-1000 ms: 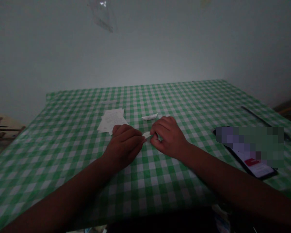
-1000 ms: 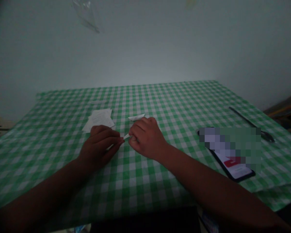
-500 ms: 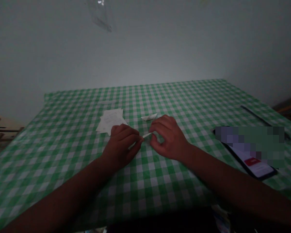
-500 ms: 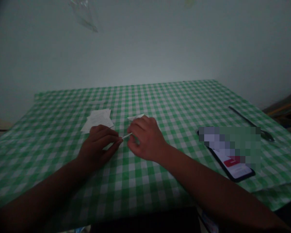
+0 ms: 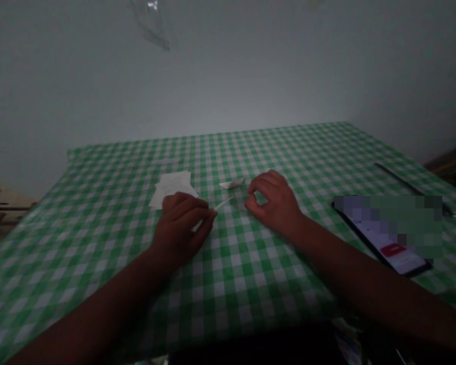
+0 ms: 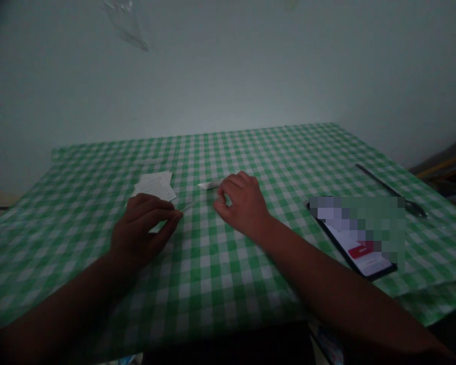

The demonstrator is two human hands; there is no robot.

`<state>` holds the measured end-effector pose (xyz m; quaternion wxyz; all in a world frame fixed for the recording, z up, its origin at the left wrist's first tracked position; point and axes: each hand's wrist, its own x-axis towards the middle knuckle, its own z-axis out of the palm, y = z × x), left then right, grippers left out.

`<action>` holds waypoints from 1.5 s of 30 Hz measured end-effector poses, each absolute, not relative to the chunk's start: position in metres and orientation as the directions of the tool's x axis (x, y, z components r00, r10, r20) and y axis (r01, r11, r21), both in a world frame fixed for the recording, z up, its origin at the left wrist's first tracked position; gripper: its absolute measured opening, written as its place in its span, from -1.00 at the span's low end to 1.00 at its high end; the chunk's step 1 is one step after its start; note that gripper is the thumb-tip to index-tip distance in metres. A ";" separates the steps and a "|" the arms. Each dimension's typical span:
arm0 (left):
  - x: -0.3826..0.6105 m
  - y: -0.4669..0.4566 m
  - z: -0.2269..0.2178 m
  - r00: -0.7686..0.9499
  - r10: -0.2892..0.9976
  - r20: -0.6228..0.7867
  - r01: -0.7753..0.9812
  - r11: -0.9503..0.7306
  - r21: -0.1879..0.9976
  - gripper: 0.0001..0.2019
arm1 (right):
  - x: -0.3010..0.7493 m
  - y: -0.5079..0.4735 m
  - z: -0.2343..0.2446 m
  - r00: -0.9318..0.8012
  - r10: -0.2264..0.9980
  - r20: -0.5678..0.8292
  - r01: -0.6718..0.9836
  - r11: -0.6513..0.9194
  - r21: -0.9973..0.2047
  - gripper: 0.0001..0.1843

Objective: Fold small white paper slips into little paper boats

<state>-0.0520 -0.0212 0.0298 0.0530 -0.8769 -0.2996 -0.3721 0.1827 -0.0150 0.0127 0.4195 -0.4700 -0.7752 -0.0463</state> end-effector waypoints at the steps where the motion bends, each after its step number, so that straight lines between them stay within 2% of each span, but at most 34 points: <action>1: -0.053 -0.020 0.030 0.541 0.485 0.687 0.568 -0.813 0.127 -0.95 | 0.185 -0.014 0.014 -0.185 0.687 0.703 0.775 0.542 -0.326 -0.92; 4: -0.055 -0.019 0.028 0.563 0.479 0.673 0.560 -0.821 0.116 -0.95 | 0.182 -0.019 0.016 -0.193 0.672 0.715 0.753 0.569 -0.331 -0.92; 9: -0.049 -0.022 0.026 0.593 0.480 0.646 0.540 -0.832 0.122 -0.96 | 0.159 -0.037 0.018 -0.315 0.637 0.704 0.671 0.674 -0.310 -0.87; 14: -0.043 -0.024 0.026 0.618 0.481 0.622 0.525 -0.841 0.129 -0.95 | 0.153 -0.040 0.015 -0.398 0.631 0.665 0.661 0.701 -0.269 -0.92; 23: -0.044 -0.025 0.030 0.604 0.472 0.642 0.510 -0.848 0.144 -0.95 | 0.155 -0.038 0.014 -0.373 0.623 0.687 0.664 0.697 -0.271 -0.95; 31: -0.041 -0.026 0.025 0.608 0.424 0.671 0.493 -0.864 0.099 -0.94 | 0.152 -0.040 0.014 -0.371 0.609 0.700 0.655 0.707 -0.268 -0.94; 35: -0.041 -0.026 0.024 0.598 0.359 0.716 0.474 -0.879 0.045 -0.88 | 0.151 -0.041 0.017 -0.360 0.594 0.720 0.665 0.704 -0.248 -0.95; 45: -0.050 -0.025 0.033 0.544 0.337 0.769 0.517 -0.856 0.009 -0.87 | 0.187 -0.012 0.016 -0.184 0.640 0.746 0.790 0.548 -0.275 -0.93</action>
